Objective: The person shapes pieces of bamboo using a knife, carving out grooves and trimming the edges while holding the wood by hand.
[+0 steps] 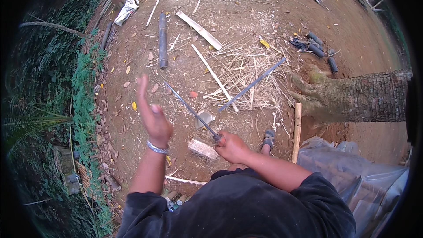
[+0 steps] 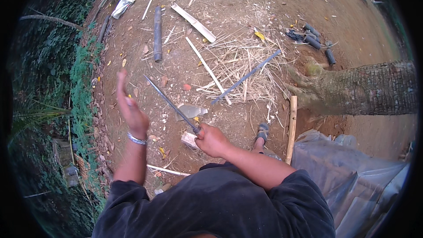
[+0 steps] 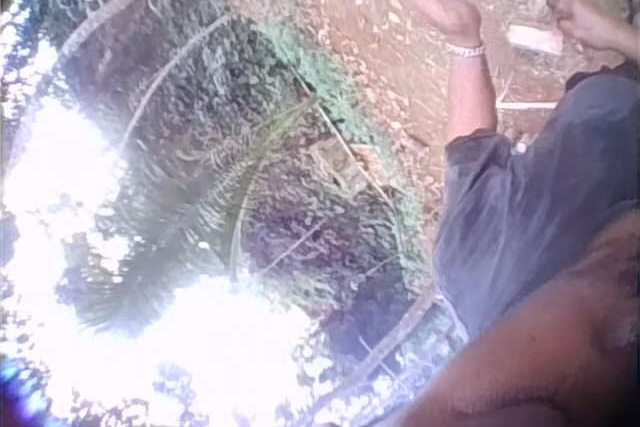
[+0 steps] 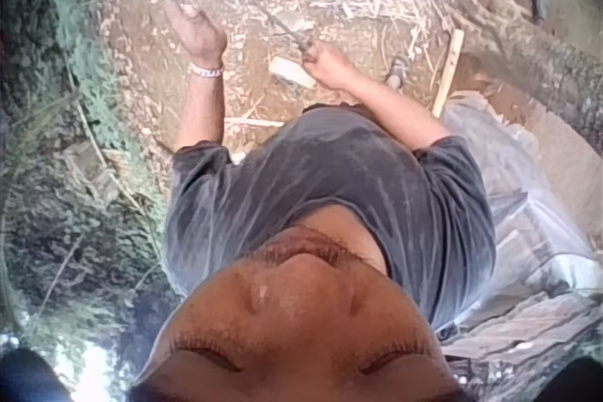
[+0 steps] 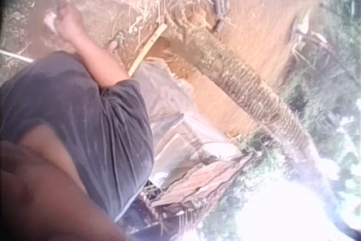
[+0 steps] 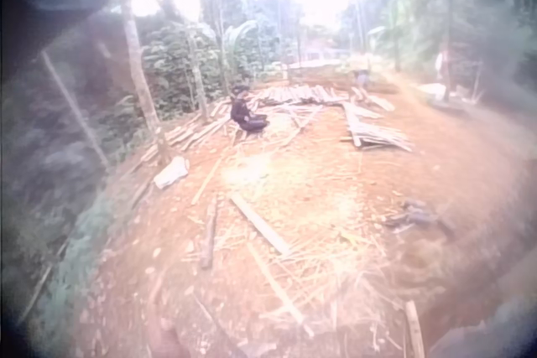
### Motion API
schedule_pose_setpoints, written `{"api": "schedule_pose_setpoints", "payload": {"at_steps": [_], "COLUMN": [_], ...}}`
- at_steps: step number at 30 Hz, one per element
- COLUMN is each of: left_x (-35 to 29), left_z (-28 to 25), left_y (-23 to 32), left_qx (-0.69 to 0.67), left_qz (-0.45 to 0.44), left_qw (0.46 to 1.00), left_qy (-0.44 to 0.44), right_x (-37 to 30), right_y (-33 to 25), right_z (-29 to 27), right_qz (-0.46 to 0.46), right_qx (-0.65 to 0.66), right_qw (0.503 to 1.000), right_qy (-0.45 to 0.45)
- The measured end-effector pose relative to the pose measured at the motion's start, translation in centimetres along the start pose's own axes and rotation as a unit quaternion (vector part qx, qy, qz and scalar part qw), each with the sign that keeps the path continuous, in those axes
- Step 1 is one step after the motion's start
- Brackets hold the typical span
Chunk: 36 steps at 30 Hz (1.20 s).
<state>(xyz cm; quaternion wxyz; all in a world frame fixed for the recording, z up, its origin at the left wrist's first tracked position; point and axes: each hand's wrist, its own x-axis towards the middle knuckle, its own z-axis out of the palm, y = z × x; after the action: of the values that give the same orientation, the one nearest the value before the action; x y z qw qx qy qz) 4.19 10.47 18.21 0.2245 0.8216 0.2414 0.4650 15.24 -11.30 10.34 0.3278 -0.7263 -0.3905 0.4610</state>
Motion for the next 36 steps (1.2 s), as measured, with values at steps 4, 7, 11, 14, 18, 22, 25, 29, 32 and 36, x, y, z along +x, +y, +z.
{"api": "schedule_pose_setpoints", "payload": {"at_steps": [4, 7, 11, 14, 18, 22, 25, 29, 32, 36], "left_x": [13.9, 15.7, 8.0, 7.4, 14.3, 6.5, 6.1, 11.9, 3.5, 2.1], "left_z": [-5.3, -4.8, 3.1, 5.5, 3.1, 5.8, 6.0, 4.3, 8.0, 8.7], "left_y": [8.2, 10.0, 3.2, 0.1, 4.6, 2.8, -0.5, 8.1, -1.0, -2.5], "left_qx": [0.119, 0.163, 0.264, 0.249, 0.282, 0.290, 0.305, 0.164, 0.341, 0.151], "left_qz": [0.282, 0.381, 0.320, 0.312, 0.403, 0.210, 0.195, 0.320, 0.185, 0.140], "left_qw": [0.952, 0.910, 0.872, 0.855, 0.855, 0.840, 0.837, 0.909, 0.813, 0.903], "left_qy": [-0.019, 0.029, -0.260, -0.331, -0.164, -0.407, -0.410, -0.212, -0.435, -0.378], "right_x": [0.2, -0.3, -0.2, 0.5, -0.6, -1.0, -0.1, -1.1, -0.9, -0.6], "right_y": [-0.9, 0.4, -0.2, -0.8, 1.6, 0.7, 1.3, 1.9, 1.2, 5.5], "right_z": [0.0, -0.3, -0.1, -0.3, -0.9, -0.8, -1.3, -3.3, -2.1, -1.2], "right_qz": [-0.020, -0.010, -0.031, -0.050, 0.023, -0.016, -0.003, 0.056, 0.047, 0.059], "right_qx": [0.019, 0.028, 0.035, 0.034, 0.044, 0.034, 0.011, -0.009, -0.020, -0.043], "right_qw": [1.000, 0.999, 0.999, 0.998, 0.999, 0.999, 1.000, 0.998, 0.996, 0.996], "right_qy": [-0.008, 0.028, 0.017, 0.001, -0.021, -0.019, -0.026, -0.041, -0.067, -0.049]}}
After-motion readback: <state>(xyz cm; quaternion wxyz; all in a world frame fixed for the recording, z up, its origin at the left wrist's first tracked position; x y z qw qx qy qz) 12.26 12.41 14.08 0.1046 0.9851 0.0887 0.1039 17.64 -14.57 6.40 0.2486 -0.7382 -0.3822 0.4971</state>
